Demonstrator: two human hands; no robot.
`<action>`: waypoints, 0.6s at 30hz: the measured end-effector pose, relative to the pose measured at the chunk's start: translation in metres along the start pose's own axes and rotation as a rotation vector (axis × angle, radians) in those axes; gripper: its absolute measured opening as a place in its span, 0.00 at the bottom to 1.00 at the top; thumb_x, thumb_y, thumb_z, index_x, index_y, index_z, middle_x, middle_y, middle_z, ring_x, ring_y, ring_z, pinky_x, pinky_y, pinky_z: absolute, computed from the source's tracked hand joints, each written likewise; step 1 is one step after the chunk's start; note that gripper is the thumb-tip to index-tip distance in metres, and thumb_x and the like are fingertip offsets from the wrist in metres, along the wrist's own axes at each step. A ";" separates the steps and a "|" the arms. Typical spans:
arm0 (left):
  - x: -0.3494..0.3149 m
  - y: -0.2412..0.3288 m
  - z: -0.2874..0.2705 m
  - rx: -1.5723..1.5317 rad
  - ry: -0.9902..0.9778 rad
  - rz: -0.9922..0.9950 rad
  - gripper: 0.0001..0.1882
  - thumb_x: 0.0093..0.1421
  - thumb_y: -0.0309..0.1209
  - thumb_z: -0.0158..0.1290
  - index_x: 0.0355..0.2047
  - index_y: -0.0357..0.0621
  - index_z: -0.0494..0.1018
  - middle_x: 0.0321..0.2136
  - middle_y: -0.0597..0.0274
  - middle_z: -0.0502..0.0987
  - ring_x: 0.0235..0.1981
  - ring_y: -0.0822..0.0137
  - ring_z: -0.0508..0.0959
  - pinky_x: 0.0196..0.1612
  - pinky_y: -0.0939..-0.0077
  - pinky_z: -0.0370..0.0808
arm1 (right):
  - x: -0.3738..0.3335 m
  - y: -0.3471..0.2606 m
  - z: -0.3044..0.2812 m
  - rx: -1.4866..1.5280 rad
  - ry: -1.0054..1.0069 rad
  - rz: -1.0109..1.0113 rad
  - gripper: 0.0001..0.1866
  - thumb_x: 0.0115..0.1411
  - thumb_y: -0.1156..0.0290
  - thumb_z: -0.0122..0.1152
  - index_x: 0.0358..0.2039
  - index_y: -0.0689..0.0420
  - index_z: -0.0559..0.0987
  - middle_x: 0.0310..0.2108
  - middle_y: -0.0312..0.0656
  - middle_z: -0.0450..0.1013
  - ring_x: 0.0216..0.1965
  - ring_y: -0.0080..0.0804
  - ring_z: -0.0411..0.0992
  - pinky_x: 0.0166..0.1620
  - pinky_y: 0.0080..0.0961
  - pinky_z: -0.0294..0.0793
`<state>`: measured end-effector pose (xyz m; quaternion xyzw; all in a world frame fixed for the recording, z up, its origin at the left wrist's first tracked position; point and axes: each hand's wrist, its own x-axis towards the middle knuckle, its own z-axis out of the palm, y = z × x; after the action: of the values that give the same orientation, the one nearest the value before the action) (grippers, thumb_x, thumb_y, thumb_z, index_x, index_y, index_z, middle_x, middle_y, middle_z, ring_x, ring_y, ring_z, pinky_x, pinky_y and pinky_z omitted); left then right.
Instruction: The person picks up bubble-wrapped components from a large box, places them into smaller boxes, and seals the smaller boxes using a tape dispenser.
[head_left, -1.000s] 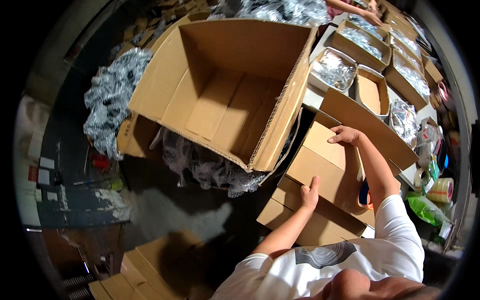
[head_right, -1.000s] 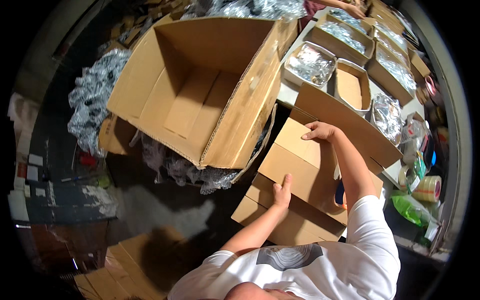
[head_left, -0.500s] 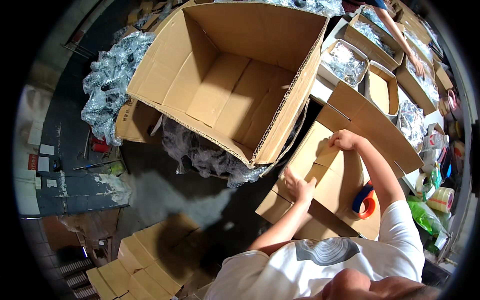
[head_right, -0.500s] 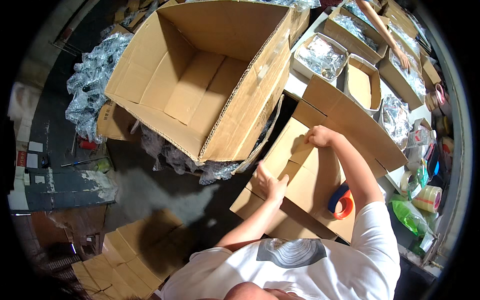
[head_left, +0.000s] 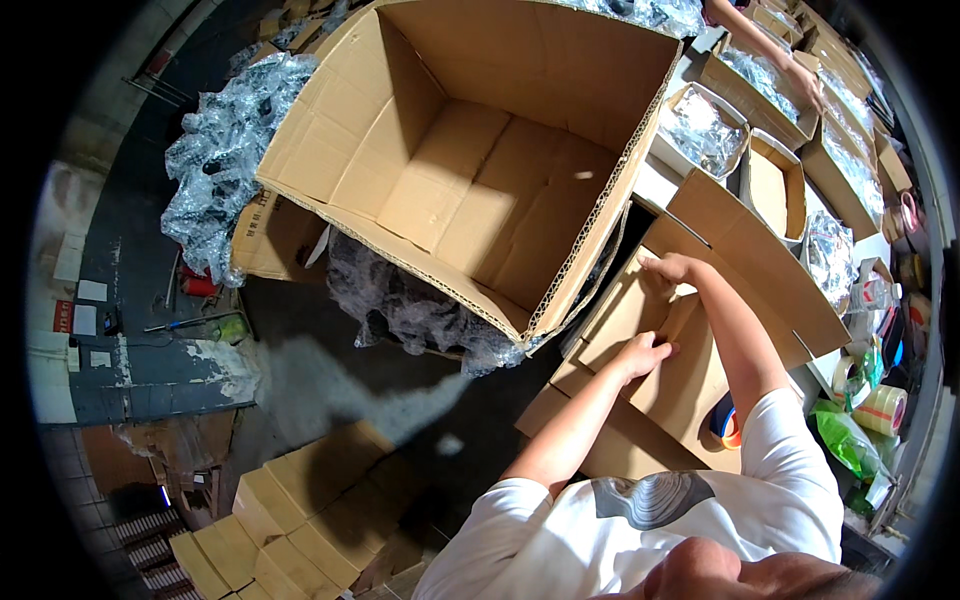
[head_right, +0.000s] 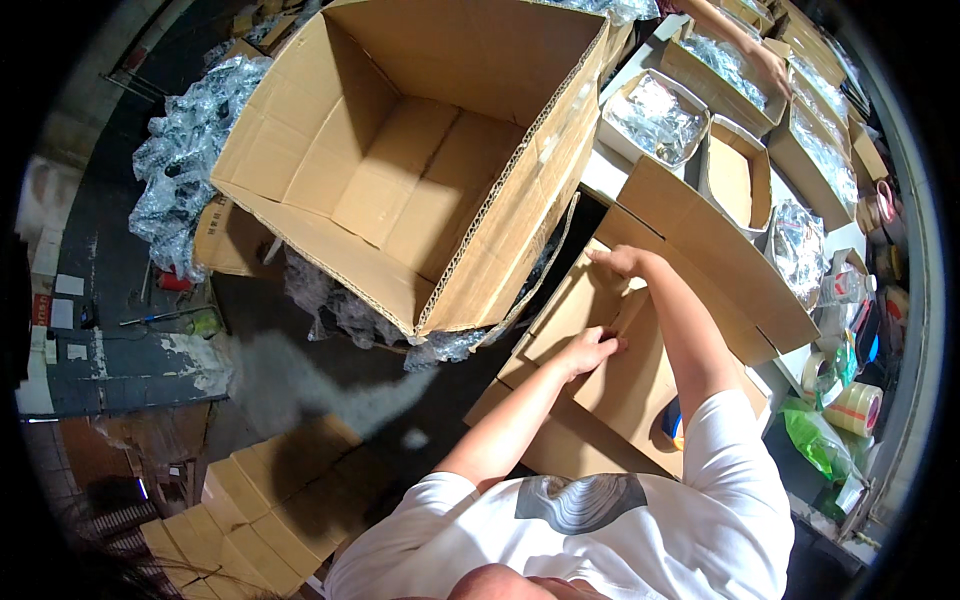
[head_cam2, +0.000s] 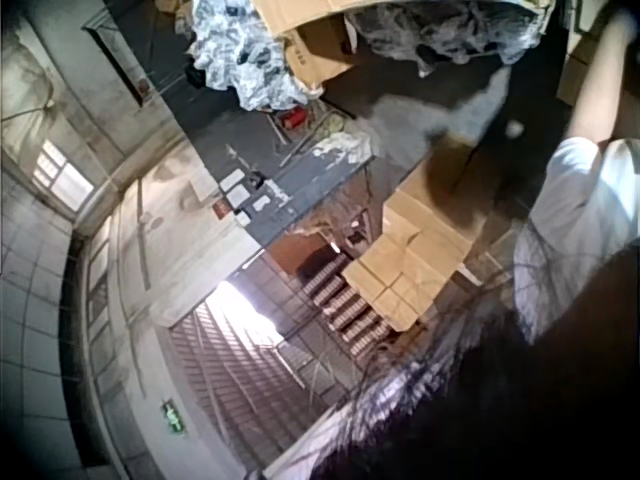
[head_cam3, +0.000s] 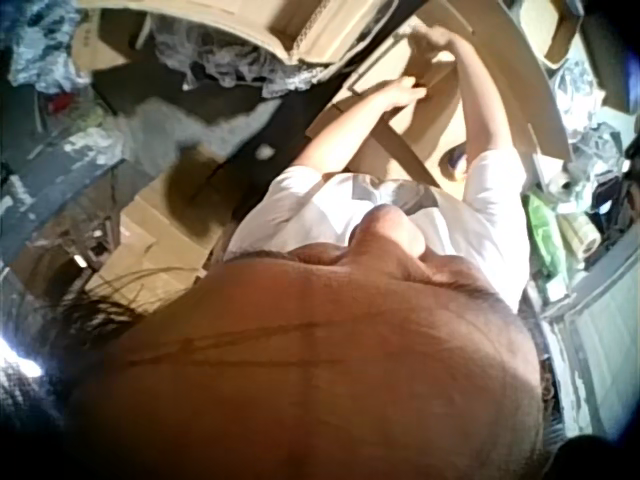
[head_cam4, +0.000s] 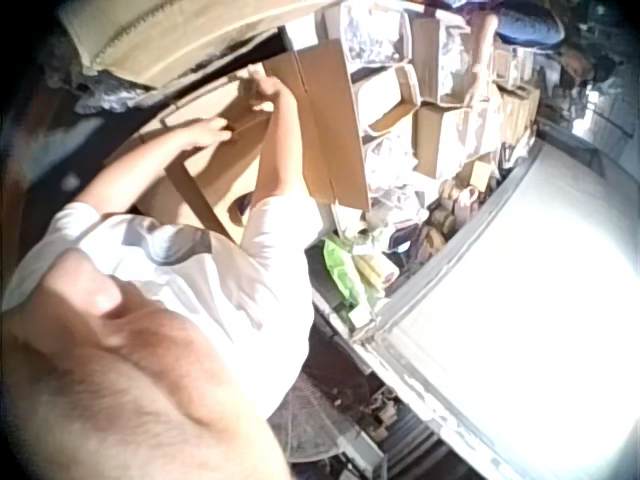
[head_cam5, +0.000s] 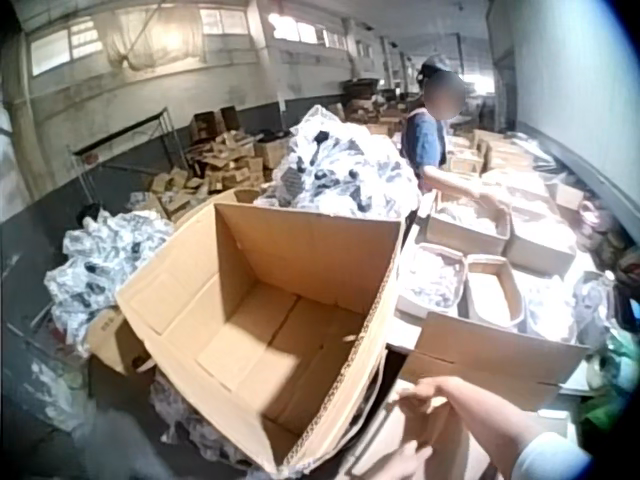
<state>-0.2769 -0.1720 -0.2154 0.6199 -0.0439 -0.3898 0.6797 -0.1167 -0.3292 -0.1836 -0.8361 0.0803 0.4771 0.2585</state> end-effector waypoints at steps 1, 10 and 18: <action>-0.004 0.015 0.005 0.199 0.048 0.035 0.24 0.54 0.43 0.55 0.43 0.35 0.71 0.37 0.49 0.76 0.40 0.54 0.75 0.46 0.68 0.71 | -0.007 0.010 0.007 -0.027 0.110 -0.052 0.51 0.50 0.25 0.37 0.44 0.66 0.77 0.47 0.61 0.70 0.52 0.49 0.67 0.53 0.36 0.65; -0.030 0.044 0.022 0.626 0.352 0.159 0.18 0.52 0.44 0.58 0.33 0.43 0.73 0.25 0.47 0.77 0.29 0.47 0.77 0.35 0.58 0.74 | -0.217 0.051 0.018 -0.205 0.619 -0.250 0.23 0.58 0.50 0.53 0.32 0.60 0.76 0.30 0.51 0.73 0.36 0.51 0.72 0.41 0.41 0.70; -0.006 0.017 0.009 0.136 0.055 0.035 0.18 0.52 0.36 0.63 0.32 0.44 0.64 0.24 0.70 0.66 0.26 0.77 0.65 0.29 0.82 0.66 | -0.297 0.084 0.153 0.149 0.528 0.125 0.27 0.49 0.56 0.66 0.47 0.52 0.67 0.36 0.51 0.73 0.37 0.49 0.73 0.39 0.36 0.72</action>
<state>-0.2776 -0.1772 -0.1959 0.6742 -0.0622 -0.3568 0.6436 -0.4220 -0.3562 -0.0272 -0.9036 0.2311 0.2506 0.2594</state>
